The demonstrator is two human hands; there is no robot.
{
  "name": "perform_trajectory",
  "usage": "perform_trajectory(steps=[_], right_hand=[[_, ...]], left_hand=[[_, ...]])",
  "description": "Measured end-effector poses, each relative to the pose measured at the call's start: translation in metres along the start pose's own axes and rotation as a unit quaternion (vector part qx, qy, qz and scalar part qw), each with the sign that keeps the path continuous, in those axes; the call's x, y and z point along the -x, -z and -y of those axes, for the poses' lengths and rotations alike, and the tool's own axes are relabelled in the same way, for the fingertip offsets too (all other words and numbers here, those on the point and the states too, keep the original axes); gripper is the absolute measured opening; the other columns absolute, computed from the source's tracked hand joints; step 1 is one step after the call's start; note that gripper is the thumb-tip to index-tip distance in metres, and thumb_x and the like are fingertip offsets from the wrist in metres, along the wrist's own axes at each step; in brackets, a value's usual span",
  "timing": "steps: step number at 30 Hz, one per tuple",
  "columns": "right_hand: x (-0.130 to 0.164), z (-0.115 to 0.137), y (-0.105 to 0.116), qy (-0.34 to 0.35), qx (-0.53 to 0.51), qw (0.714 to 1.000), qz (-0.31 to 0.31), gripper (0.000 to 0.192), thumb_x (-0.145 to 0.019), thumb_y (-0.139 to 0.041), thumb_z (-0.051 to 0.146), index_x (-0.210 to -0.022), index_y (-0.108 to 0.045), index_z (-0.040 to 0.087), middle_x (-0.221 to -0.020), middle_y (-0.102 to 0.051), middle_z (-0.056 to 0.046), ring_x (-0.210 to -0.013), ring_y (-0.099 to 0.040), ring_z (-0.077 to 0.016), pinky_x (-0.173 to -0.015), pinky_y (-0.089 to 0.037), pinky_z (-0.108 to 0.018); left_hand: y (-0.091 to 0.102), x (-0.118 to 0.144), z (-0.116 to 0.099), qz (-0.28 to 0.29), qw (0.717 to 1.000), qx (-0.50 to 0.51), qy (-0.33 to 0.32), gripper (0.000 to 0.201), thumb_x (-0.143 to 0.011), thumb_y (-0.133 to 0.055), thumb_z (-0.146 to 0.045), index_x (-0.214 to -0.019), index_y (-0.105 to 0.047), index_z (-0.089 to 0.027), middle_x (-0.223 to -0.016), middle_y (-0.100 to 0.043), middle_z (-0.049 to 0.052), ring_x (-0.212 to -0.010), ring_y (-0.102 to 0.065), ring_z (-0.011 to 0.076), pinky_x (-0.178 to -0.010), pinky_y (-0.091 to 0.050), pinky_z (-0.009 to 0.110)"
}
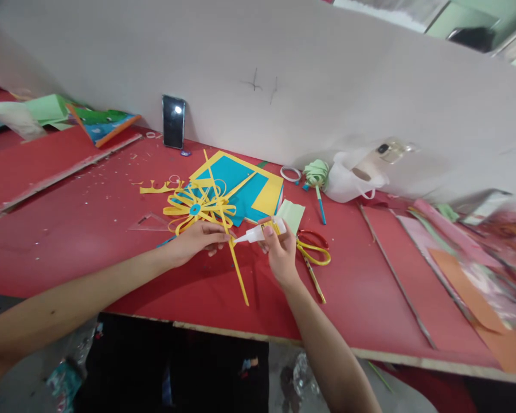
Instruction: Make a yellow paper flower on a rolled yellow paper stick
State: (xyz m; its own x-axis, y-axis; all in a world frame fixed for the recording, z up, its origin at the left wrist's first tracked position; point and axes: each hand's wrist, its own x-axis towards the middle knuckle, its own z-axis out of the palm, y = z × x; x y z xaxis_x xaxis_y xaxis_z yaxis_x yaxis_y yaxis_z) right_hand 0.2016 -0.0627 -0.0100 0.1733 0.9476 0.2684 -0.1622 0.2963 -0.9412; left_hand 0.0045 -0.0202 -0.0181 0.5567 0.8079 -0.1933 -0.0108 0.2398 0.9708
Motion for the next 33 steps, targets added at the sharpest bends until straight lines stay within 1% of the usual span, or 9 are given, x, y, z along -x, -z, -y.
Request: perform_trajectory(steps=[2,4,6,9,13,17,21,26,33], right_hand=[[0.002,0.0,-0.001,0.003,0.021,1.0,0.001,0.025,-0.081,-0.068,0.046,-0.086,-0.068,0.022,-0.051,-0.041,0.006,-0.043,-0.034,-0.0072,-0.041,-0.031,-0.021],[0.003,0.001,-0.001,-0.003,0.035,0.999,0.002,0.025,-0.08,-0.07,0.046,-0.086,-0.068,0.021,-0.052,-0.044,0.005,-0.043,-0.035,-0.0073,-0.041,-0.031,-0.022],[0.004,0.001,-0.001,-0.011,0.045,0.999,0.004,0.026,-0.079,-0.071,0.046,-0.086,-0.067,0.021,-0.052,-0.045,0.004,-0.043,-0.036,-0.0076,-0.04,-0.031,-0.022],[0.006,0.002,0.0,-0.012,0.061,0.998,0.006,0.026,-0.079,-0.071,0.046,-0.086,-0.068,0.021,-0.052,-0.047,0.004,-0.044,-0.037,-0.0085,-0.04,-0.03,-0.023],[0.006,0.002,0.002,0.015,0.09,0.996,0.015,0.024,-0.083,-0.067,0.045,-0.09,-0.067,0.022,-0.054,-0.047,0.004,-0.045,-0.037,-0.0086,-0.042,-0.03,-0.023],[0.006,0.0,0.004,0.02,0.101,0.995,0.013,0.024,-0.083,-0.067,0.045,-0.09,-0.067,0.022,-0.055,-0.048,0.004,-0.046,-0.038,-0.0087,-0.044,-0.031,-0.023],[0.006,-0.001,0.006,0.049,0.134,0.989,0.027,0.021,-0.085,-0.064,0.043,-0.092,-0.066,0.023,-0.057,-0.049,0.004,-0.046,-0.037,-0.0089,-0.044,-0.029,-0.023],[0.006,-0.002,0.008,0.056,0.151,0.987,0.017,0.022,-0.084,-0.065,0.043,-0.091,-0.065,0.022,-0.059,-0.052,0.003,-0.047,-0.039,-0.009,-0.045,-0.031,-0.024],[0.005,-0.006,0.012,0.097,0.183,0.977,0.044,0.022,-0.088,-0.06,0.041,-0.094,-0.062,0.02,-0.063,-0.051,0.004,-0.047,-0.04,-0.0087,-0.044,-0.032,-0.023]], left_hand=[[0.0,0.0,0.0,0.0,1.0,0.002,0.008,0.024,-0.073,-0.072,-0.035,-0.083,-0.073,-0.014,-0.061,-0.059,-0.001,-0.053,-0.05,0.0066,-0.047,-0.04,0.018],[-0.001,0.001,-0.001,0.0,1.0,0.004,0.015,0.023,-0.072,-0.072,-0.036,-0.08,-0.073,-0.014,-0.06,-0.059,-0.001,-0.054,-0.051,0.0069,-0.048,-0.041,0.018],[-0.001,0.002,-0.002,0.003,1.0,0.011,0.02,0.022,-0.071,-0.073,-0.036,-0.077,-0.072,-0.015,-0.06,-0.059,-0.001,-0.054,-0.051,0.0071,-0.048,-0.041,0.019],[-0.002,0.003,-0.004,0.006,0.999,0.027,0.023,0.023,-0.069,-0.075,-0.036,-0.077,-0.072,-0.015,-0.062,-0.059,-0.001,-0.056,-0.052,0.0076,-0.049,-0.042,0.019],[-0.003,0.004,-0.005,0.003,0.999,0.028,0.031,0.023,-0.069,-0.075,-0.035,-0.076,-0.071,-0.014,-0.062,-0.059,0.0,-0.058,-0.053,0.008,-0.051,-0.043,0.019],[-0.004,0.004,-0.005,0.002,0.999,0.03,0.035,0.023,-0.069,-0.074,-0.035,-0.075,-0.07,-0.013,-0.061,-0.059,0.0,-0.058,-0.053,0.0081,-0.052,-0.044,0.019],[-0.003,0.004,-0.004,0.005,0.999,0.038,0.038,0.022,-0.07,-0.074,-0.034,-0.077,-0.071,-0.013,-0.064,-0.059,0.0,-0.059,-0.053,0.0077,-0.052,-0.043,0.019],[-0.003,0.003,-0.003,0.003,0.998,0.042,0.043,0.022,-0.069,-0.075,-0.034,-0.076,-0.071,-0.013,-0.065,-0.059,0.0,-0.057,-0.053,0.0073,-0.052,-0.044,0.019],[-0.005,0.004,-0.004,-0.002,0.997,0.065,0.029,0.02,-0.068,-0.076,-0.031,-0.074,-0.071,-0.013,-0.066,-0.058,0.0,-0.06,-0.052,0.0073,-0.053,-0.044,0.019]])
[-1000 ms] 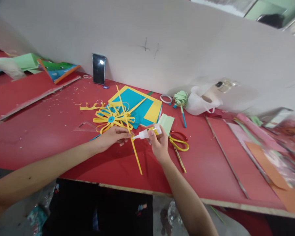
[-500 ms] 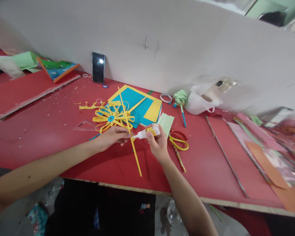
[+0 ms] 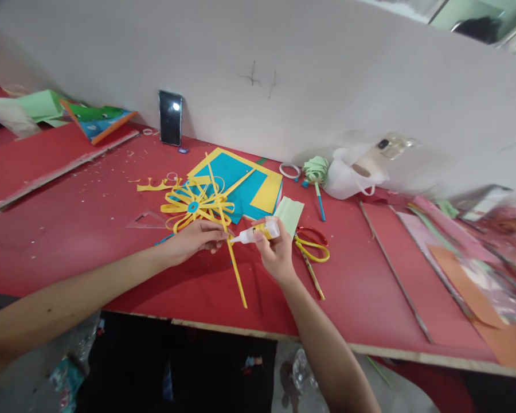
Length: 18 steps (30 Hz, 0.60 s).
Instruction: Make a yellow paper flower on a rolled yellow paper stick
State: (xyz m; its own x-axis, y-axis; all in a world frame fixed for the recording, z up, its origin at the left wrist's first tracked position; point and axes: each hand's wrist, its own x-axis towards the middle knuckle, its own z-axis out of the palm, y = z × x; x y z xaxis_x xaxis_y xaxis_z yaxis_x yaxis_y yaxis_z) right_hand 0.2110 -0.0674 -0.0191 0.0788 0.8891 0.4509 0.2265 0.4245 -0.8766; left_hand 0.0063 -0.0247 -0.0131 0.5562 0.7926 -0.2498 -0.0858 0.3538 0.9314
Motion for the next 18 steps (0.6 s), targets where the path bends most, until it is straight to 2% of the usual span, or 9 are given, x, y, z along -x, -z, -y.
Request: perform_trajectory(steps=[8,18], right_hand=[[0.0022,-0.0025,0.0002,0.024,0.003,1.0,-0.009,0.019,-0.088,-0.062,0.039,-0.095,-0.061,0.021,-0.068,-0.053,0.002,-0.05,-0.044,-0.0097,-0.046,-0.036,-0.024],[0.0021,-0.003,-0.002,0.028,0.015,0.999,-0.021,0.018,-0.088,-0.062,0.036,-0.096,-0.059,0.02,-0.065,-0.054,0.002,-0.051,-0.048,-0.0108,-0.047,-0.039,-0.025]], left_hand=[[0.001,-0.001,0.0009,0.002,1.0,0.018,-0.001,0.021,-0.069,-0.076,-0.033,-0.075,-0.071,-0.013,-0.066,-0.058,0.0,-0.06,-0.052,0.0072,-0.053,-0.045,0.019],[-0.0005,-0.0015,0.003,-0.007,1.0,0.02,-0.019,0.021,-0.069,-0.076,-0.033,-0.075,-0.072,-0.013,-0.064,-0.059,-0.001,-0.058,-0.052,0.0062,-0.054,-0.045,0.019]])
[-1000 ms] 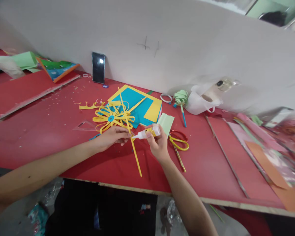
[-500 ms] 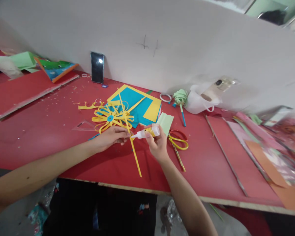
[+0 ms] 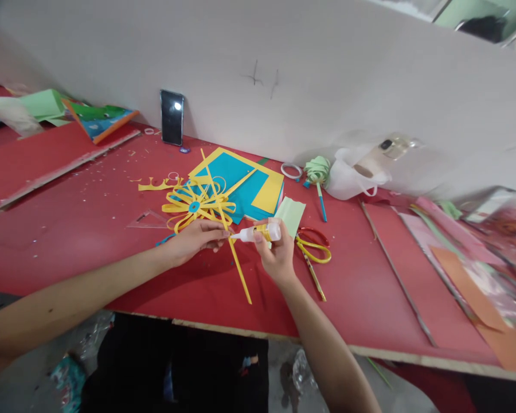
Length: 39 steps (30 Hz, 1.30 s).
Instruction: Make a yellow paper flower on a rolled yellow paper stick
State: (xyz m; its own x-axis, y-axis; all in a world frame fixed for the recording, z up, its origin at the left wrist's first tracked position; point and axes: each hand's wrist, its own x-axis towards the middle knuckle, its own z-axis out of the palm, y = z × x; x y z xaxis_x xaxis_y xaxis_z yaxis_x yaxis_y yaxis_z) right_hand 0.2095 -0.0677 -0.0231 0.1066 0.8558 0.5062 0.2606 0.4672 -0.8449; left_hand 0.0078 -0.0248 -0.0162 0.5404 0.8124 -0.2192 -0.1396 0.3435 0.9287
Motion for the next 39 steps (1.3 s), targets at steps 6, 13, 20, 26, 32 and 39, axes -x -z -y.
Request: perform_trajectory(steps=[6,13,20,26,32,39], right_hand=[[0.0,-0.002,0.002,-0.007,0.002,1.0,-0.002,0.017,-0.087,-0.064,0.035,-0.094,-0.061,0.02,-0.066,-0.055,0.002,-0.048,-0.046,-0.0092,-0.044,-0.036,-0.023],[0.001,0.005,-0.003,-0.055,-0.032,0.998,-0.017,0.019,-0.085,-0.067,0.036,-0.093,-0.059,0.021,-0.063,-0.056,0.004,-0.042,-0.047,-0.008,-0.04,-0.039,-0.022],[-0.001,0.005,-0.002,-0.048,-0.045,0.998,-0.013,0.015,-0.087,-0.066,0.034,-0.09,-0.058,0.021,-0.054,-0.051,0.007,-0.039,-0.045,-0.0075,-0.038,-0.036,-0.021],[-0.003,0.01,-0.005,-0.065,-0.072,0.995,-0.02,0.019,-0.087,-0.065,0.037,-0.086,-0.056,0.021,-0.051,-0.048,0.008,-0.037,-0.044,-0.0076,-0.037,-0.038,-0.022],[-0.001,0.012,-0.012,-0.067,-0.069,0.995,-0.036,0.021,-0.085,-0.068,0.038,-0.086,-0.053,0.023,-0.051,-0.055,0.006,-0.038,-0.051,-0.0124,-0.039,-0.043,-0.027],[-0.004,0.02,-0.017,-0.069,-0.106,0.991,-0.031,0.02,-0.087,-0.065,0.035,-0.082,-0.05,0.023,-0.048,-0.055,0.007,-0.039,-0.055,-0.0136,-0.042,-0.05,-0.029]], left_hand=[[0.0,0.0,0.001,-0.012,1.0,-0.017,-0.014,0.024,-0.069,-0.076,-0.035,-0.078,-0.071,-0.013,-0.065,-0.059,-0.001,-0.056,-0.053,0.006,-0.057,-0.046,0.02],[0.0,0.002,0.0,-0.005,0.994,-0.091,-0.059,0.026,-0.074,-0.073,-0.04,-0.076,-0.07,-0.013,-0.058,-0.057,-0.003,-0.054,-0.053,0.0068,-0.056,-0.043,0.02],[-0.001,0.003,-0.001,-0.005,0.991,-0.103,-0.083,0.026,-0.076,-0.072,-0.04,-0.074,-0.068,-0.014,-0.057,-0.057,-0.003,-0.052,-0.052,0.0067,-0.056,-0.043,0.02],[-0.003,0.005,-0.003,-0.019,0.987,-0.13,-0.097,0.025,-0.078,-0.069,-0.039,-0.075,-0.068,-0.014,-0.057,-0.057,-0.003,-0.051,-0.053,0.0075,-0.057,-0.044,0.021],[-0.003,0.009,-0.009,-0.04,0.969,-0.209,-0.128,0.031,-0.081,-0.066,-0.044,-0.072,-0.066,-0.015,-0.057,-0.057,-0.002,-0.053,-0.053,0.0084,-0.059,-0.042,0.021],[-0.001,0.007,-0.008,-0.072,0.959,-0.229,-0.153,0.031,-0.082,-0.065,-0.044,-0.074,-0.068,-0.014,-0.059,-0.056,-0.002,-0.052,-0.053,0.0078,-0.056,-0.041,0.021]])
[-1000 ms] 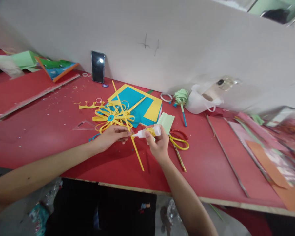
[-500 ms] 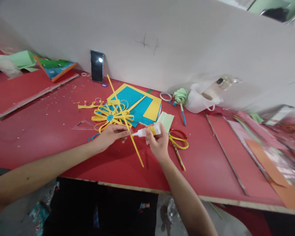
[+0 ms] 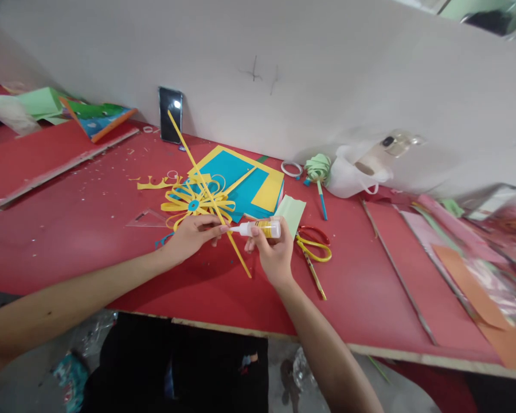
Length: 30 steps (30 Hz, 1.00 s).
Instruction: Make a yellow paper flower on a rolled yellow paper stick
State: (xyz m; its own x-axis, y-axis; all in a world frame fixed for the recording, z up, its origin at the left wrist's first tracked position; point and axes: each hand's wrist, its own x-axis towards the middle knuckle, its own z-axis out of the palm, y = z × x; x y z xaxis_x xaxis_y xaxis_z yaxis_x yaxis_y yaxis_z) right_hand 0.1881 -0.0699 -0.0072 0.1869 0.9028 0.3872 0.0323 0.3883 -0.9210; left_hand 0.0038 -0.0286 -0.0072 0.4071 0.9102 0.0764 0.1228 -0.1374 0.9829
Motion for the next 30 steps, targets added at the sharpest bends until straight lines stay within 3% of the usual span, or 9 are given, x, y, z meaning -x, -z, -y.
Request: perform_trajectory(steps=[3,9,17,24,30], right_hand=[[0.001,-0.001,0.003,0.019,0.012,1.0,0.012,0.018,-0.087,-0.065,0.033,-0.085,-0.05,0.023,-0.053,-0.055,0.007,-0.041,-0.055,-0.0126,-0.043,-0.05,-0.028],[0.005,-0.006,0.013,0.075,0.109,0.991,0.038,0.022,-0.081,-0.068,0.03,-0.094,-0.052,0.023,-0.084,-0.064,-0.001,-0.055,-0.06,-0.0112,-0.05,-0.05,-0.025],[0.001,-0.006,0.017,0.201,0.167,0.955,0.142,0.032,-0.075,-0.067,0.017,-0.102,-0.053,0.025,-0.091,-0.062,-0.005,-0.08,-0.063,-0.0198,-0.066,-0.053,-0.032],[-0.003,-0.003,0.02,0.22,0.193,0.934,0.204,0.034,-0.074,-0.064,0.012,-0.104,-0.056,0.026,-0.092,-0.054,-0.003,-0.075,-0.057,-0.0172,-0.061,-0.05,-0.031],[-0.005,0.0,0.019,0.276,0.21,0.908,0.236,0.038,-0.073,-0.063,0.01,-0.107,-0.057,0.028,-0.09,-0.052,-0.003,-0.074,-0.054,-0.018,-0.061,-0.049,-0.034]], left_hand=[[0.0,-0.001,0.002,-0.004,1.0,0.015,-0.002,0.031,-0.082,-0.065,-0.044,-0.074,-0.068,-0.014,-0.06,-0.056,-0.002,-0.053,-0.053,0.0075,-0.057,-0.042,0.021],[0.003,-0.004,0.003,-0.002,0.999,0.037,0.006,0.028,-0.081,-0.066,-0.042,-0.073,-0.065,-0.015,-0.06,-0.056,-0.002,-0.054,-0.053,0.0073,-0.059,-0.045,0.021],[0.009,-0.008,0.007,-0.019,0.995,0.093,0.021,0.03,-0.08,-0.067,-0.045,-0.077,-0.066,-0.016,-0.064,-0.053,-0.002,-0.056,-0.049,0.0075,-0.055,-0.04,0.022],[0.012,-0.008,0.001,-0.02,0.993,0.106,0.04,0.032,-0.08,-0.068,-0.045,-0.07,-0.063,-0.015,-0.06,-0.054,-0.002,-0.055,-0.048,0.0072,-0.054,-0.037,0.022],[0.011,-0.008,0.001,-0.008,0.988,0.143,0.064,0.031,-0.077,-0.07,-0.044,-0.071,-0.063,-0.015,-0.06,-0.055,-0.002,-0.054,-0.047,0.0066,-0.053,-0.036,0.022]])
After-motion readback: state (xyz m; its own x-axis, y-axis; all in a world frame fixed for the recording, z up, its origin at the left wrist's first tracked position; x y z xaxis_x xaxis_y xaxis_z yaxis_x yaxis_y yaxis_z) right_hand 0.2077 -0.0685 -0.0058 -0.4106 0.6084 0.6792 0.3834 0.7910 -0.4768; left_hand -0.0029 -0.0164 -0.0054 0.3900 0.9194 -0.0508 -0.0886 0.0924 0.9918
